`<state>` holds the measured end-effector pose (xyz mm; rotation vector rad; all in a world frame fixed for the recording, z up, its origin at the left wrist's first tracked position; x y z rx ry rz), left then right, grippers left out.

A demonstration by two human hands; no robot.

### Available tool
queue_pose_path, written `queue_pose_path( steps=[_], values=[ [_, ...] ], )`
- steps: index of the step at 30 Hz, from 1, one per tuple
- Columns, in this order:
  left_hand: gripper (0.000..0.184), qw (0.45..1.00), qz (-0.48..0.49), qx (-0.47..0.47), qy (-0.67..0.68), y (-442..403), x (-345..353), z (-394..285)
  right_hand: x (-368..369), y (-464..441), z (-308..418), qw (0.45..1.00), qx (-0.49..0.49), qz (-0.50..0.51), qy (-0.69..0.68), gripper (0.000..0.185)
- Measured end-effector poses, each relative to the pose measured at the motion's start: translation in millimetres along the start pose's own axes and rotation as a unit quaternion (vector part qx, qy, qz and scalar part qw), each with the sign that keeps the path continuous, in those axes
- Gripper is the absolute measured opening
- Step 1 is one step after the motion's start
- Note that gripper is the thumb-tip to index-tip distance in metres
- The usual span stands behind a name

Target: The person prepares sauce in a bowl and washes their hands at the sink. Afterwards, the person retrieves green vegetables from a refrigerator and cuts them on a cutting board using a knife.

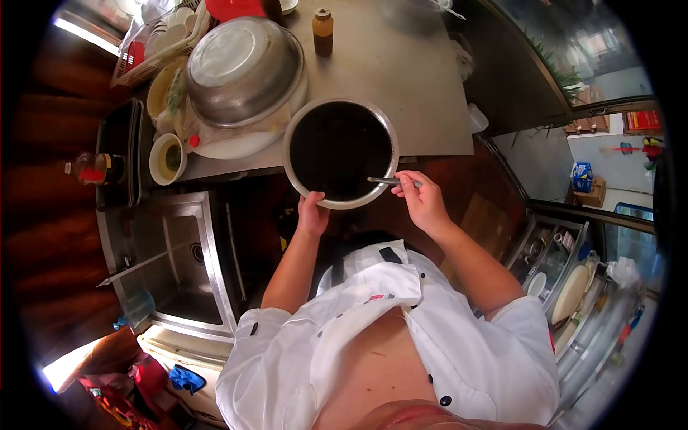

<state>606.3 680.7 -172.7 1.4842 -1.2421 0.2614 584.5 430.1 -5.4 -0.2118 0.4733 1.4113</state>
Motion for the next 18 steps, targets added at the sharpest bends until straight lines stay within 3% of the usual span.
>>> queue_pose_path(
  steps=[9,18],
  values=[
    [0.050,1.000,0.004,-0.005,-0.015,-18.8,15.7,-8.4,1.9,-12.8,-3.9,1.000,-0.015,-0.023,-0.004,0.028],
    [0.042,0.997,0.002,-0.072,0.010,-46.2,17.8,-5.8,12.0,-38.5,-2.4,0.999,-0.023,-0.034,0.001,0.031]
  ],
)
Point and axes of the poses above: each hand's wrist, its own y-axis away from the middle knuckle, its own x-axis out of the palm, z = x × y, the point moved 6 cm from there along -y, towards the middle knuckle, and after that the axes turned 10 degrees about y, right-handed, at the moved point
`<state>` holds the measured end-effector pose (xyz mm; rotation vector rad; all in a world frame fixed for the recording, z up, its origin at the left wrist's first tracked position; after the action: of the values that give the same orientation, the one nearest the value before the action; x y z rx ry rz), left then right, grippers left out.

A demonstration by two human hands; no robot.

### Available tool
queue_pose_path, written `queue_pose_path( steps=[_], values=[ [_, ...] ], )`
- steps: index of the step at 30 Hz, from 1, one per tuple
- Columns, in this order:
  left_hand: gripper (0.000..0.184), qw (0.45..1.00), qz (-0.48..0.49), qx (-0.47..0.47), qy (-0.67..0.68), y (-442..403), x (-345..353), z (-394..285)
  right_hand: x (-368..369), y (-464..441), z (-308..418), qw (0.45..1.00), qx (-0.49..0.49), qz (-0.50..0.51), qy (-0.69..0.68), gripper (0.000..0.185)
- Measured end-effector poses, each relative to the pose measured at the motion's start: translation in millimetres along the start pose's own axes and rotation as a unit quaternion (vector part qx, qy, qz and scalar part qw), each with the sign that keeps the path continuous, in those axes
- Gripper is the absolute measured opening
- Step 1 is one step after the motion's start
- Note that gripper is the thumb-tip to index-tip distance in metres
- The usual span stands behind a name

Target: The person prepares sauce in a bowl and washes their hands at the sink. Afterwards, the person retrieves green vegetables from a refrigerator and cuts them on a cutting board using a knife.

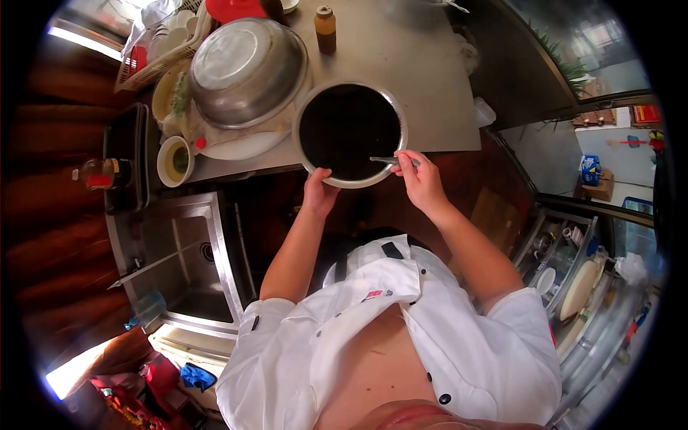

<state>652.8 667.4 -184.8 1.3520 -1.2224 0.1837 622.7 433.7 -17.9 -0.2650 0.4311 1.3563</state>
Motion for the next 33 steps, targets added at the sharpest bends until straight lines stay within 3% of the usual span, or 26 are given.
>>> queue_pose_path(
  steps=[11,15,21,23,25,27,31,33],
  values=[
    [0.034,0.999,0.012,-0.022,0.040,-14.5,10.8,-2.0,5.0,-10.3,-10.2,0.999,0.012,-0.034,-0.005,0.035],
    [0.042,0.998,0.017,-0.031,0.053,-31.9,-4.0,3.3,7.7,-12.1,-8.1,0.999,0.012,-0.042,0.005,0.036],
    [0.041,0.997,0.069,-0.015,0.038,4.6,26.7,-11.3,18.5,-18.2,-8.8,0.999,0.026,-0.032,0.001,0.037],
    [0.045,0.986,0.098,-0.040,0.126,18.8,26.7,-18.7,23.7,-19.6,-5.7,0.999,0.027,-0.034,0.002,0.038],
    [0.054,0.986,0.108,-0.022,0.123,42.7,27.7,-37.4,32.4,-26.5,-3.6,0.999,0.022,-0.030,0.000,0.040],
    [0.060,0.964,0.119,-0.049,0.234,67.3,20.7,-57.7,39.3,-32.7,-8.8,0.998,0.039,-0.038,-0.008,0.044],
    [0.068,0.952,0.206,0.039,0.225,119.1,2.7,-132.2,51.2,-45.1,-8.5,0.999,0.027,-0.043,-0.013,0.044],
    [0.067,0.951,0.201,0.099,0.213,146.8,-23.9,-183.0,56.1,-51.5,-9.5,0.998,0.050,-0.032,-0.029,0.043]
  ],
)
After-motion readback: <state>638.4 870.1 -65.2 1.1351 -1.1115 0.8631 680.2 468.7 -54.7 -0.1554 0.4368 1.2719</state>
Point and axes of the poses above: each hand's wrist, its own y-axis away from the middle knuckle, its own x-axis out of the palm, z = x × y, the point moved 6 cm from there along -y, towards the middle knuckle, and after that the axes turned 10 degrees about y, right-handed, at the moved point
